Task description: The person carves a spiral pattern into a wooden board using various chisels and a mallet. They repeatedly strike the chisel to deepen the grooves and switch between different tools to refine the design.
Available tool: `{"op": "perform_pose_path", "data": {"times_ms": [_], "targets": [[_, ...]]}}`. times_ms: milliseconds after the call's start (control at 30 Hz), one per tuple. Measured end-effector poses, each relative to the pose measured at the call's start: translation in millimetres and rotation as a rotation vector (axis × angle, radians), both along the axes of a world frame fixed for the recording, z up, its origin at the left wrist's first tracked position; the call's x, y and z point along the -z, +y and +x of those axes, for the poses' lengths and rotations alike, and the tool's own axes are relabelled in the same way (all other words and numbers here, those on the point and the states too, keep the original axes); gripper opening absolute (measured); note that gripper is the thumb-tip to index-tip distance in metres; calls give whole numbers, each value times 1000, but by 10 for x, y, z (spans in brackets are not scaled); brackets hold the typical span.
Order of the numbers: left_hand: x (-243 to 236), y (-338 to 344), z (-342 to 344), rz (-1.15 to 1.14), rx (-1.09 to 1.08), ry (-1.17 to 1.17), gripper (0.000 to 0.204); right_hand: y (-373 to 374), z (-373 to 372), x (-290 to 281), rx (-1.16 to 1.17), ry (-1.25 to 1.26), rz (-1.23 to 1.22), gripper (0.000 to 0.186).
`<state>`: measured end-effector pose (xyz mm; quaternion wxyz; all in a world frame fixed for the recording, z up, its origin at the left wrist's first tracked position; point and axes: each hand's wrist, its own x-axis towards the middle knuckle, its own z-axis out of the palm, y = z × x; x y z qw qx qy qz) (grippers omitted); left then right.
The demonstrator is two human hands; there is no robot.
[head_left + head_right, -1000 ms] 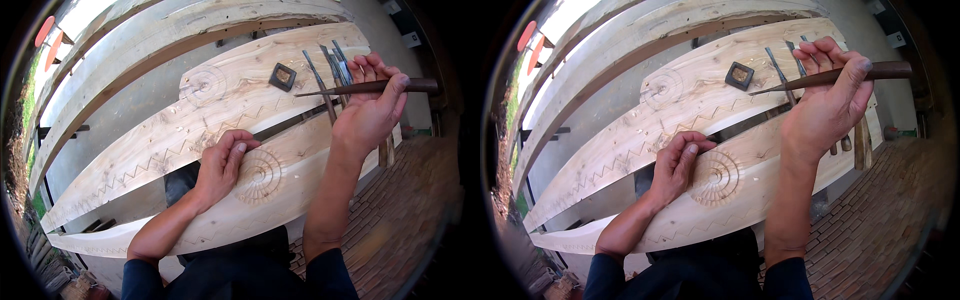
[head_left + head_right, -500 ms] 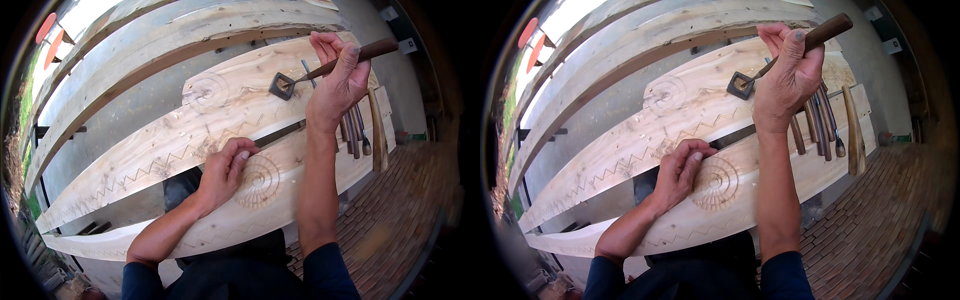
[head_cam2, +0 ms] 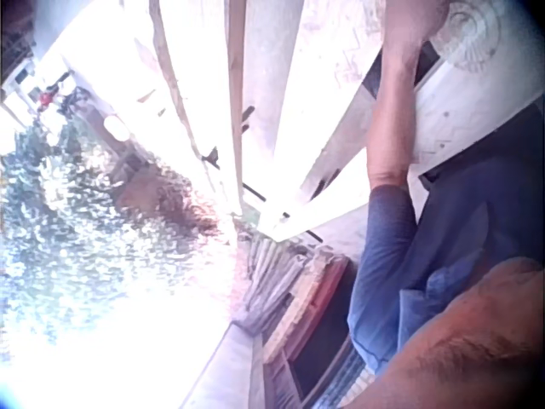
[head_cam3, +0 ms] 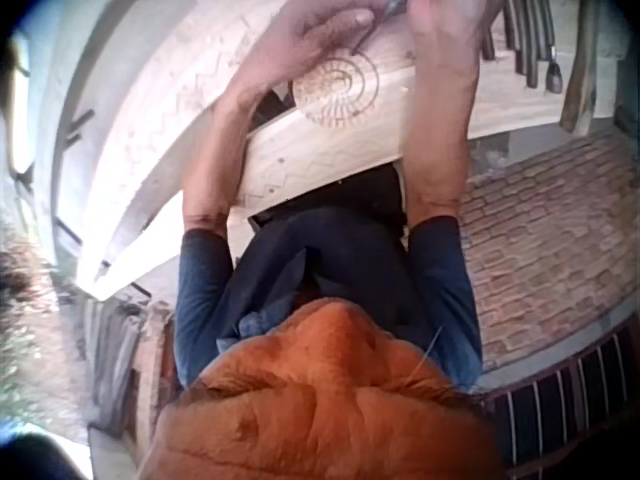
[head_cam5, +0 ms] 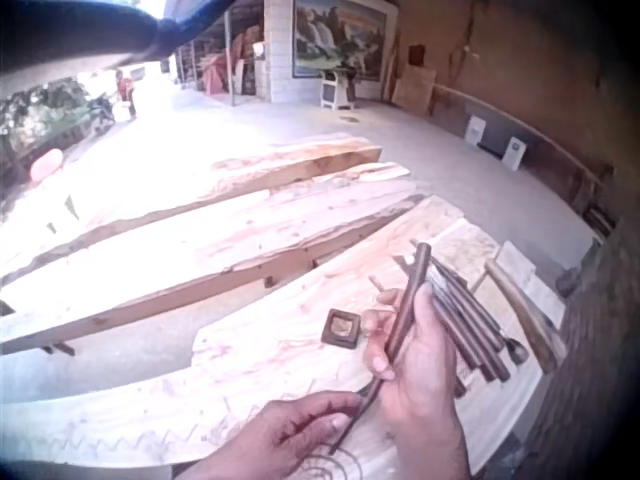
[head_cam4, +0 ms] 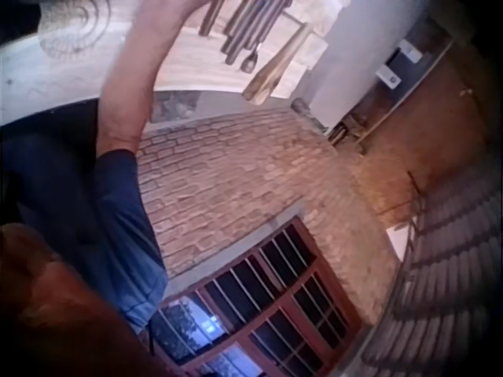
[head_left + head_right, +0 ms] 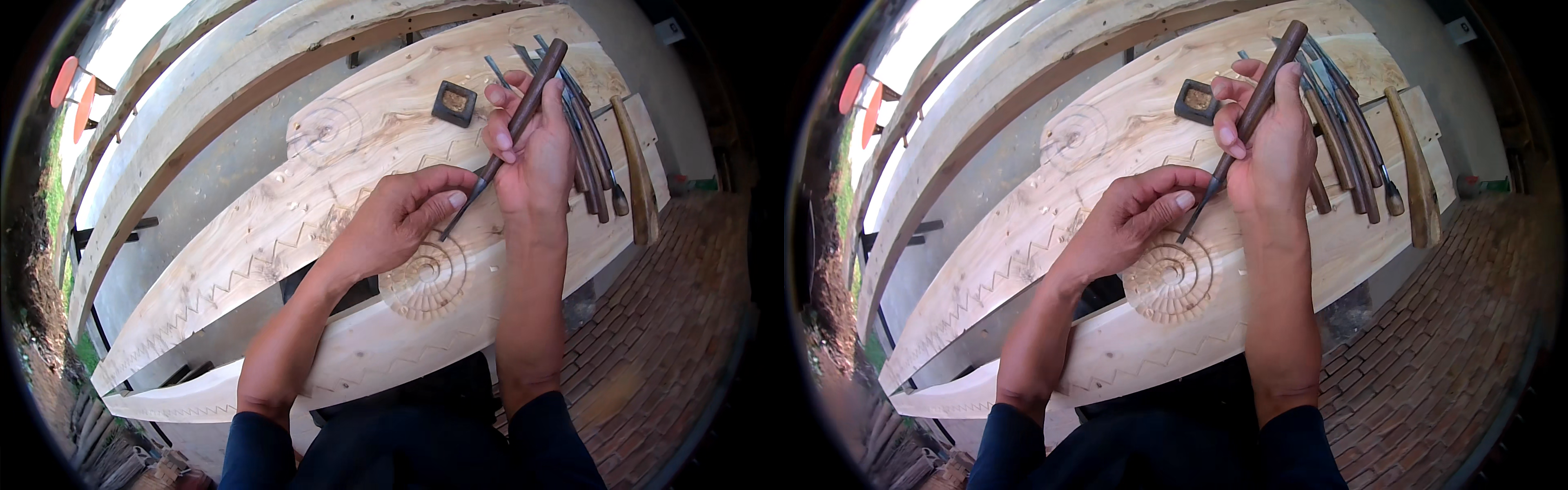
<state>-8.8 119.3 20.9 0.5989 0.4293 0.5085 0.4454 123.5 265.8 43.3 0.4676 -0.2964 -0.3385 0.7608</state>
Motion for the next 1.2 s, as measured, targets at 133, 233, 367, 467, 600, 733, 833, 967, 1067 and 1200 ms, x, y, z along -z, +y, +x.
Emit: {"op": "perform_pose_path", "data": {"times_ms": [133, 233, 367, 467, 600, 733, 833, 967, 1067, 1200], "targets": [[68, -39, -29, 4, -34, 119, 28, 22, -110, -19, 62, -11, -63, 48], [46, -67, -102, 228, -87, 359, 25, 10, -106, 81, -5, 43, -82, 48], [54, -62, -65, 145, -156, 311, 21, 7, -56, 139, -110, 118, -56, 48], [118, -58, -66, 250, -185, 411, 20, -45, -70, 152, -119, 83, -89, 51], [205, -5, -102, 397, -136, 460, 19, -123, -76, 99, -182, 29, -112, 47], [261, 4, -75, 451, -124, 440, 21, -83, -66, 187, -230, 27, -95, 48], [256, 0, -48, 410, -151, 415, 18, -100, -84, 160, -210, -6, -87, 48], [252, 1, -45, 360, -164, 374, 14, -95, -81, 176, -202, 2, -76, 47], [260, -13, -70, 369, -136, 374, 22, -195, -159, 99, -120, 27, -143, 49], [267, -7, -64, 355, -134, 352, 21, -212, -207, 23, -96, -83, -148, 53]]}}
